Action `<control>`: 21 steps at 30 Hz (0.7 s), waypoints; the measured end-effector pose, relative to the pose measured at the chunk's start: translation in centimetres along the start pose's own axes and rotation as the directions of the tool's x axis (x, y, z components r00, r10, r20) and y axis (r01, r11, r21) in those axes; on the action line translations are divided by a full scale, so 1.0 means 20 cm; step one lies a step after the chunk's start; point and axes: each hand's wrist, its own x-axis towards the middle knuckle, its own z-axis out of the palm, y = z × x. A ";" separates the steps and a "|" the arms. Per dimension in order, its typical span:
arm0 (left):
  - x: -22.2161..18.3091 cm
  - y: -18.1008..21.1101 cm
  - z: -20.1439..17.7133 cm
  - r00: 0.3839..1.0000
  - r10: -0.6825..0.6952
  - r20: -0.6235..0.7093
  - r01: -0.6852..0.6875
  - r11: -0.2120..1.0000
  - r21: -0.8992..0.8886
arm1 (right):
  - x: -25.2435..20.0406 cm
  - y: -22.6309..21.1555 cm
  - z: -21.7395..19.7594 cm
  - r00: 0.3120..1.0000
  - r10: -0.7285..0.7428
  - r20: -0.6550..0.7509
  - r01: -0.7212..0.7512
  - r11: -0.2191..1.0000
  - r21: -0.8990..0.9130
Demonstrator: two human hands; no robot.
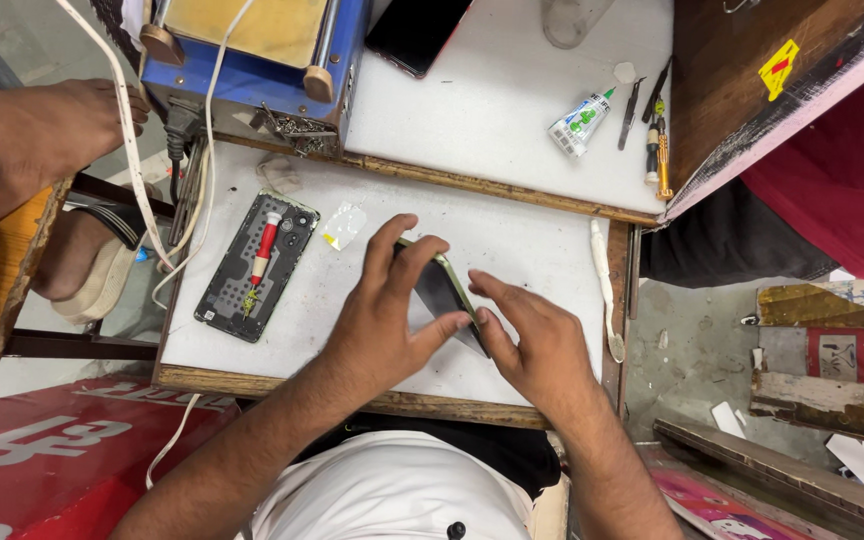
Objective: The person disassembles a smartphone by removing the back cover, battery, and internal components using a screwdriver and tweezers. The person then reassembles the phone by placing the battery and other parts back into the chassis.
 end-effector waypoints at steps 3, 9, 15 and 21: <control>0.01 0.05 0.03 1.000 0.009 -0.004 -0.009 1.000 0.014 | 0.04 -0.02 -0.02 0.997 0.032 0.070 -0.030 0.999 -0.026; 0.00 0.09 0.09 0.997 0.038 -0.068 -0.034 0.998 0.052 | 0.07 -0.02 -0.02 0.995 0.067 0.071 -0.066 0.997 -0.028; -0.03 0.14 0.13 0.988 0.120 -0.096 -0.110 0.988 0.109 | 0.04 -0.03 -0.03 0.989 0.137 -0.048 -0.137 0.991 0.005; -0.06 0.12 0.14 0.947 0.265 -0.182 -0.221 0.947 0.232 | -0.05 -0.04 0.01 0.969 0.217 -0.120 -0.202 0.971 0.126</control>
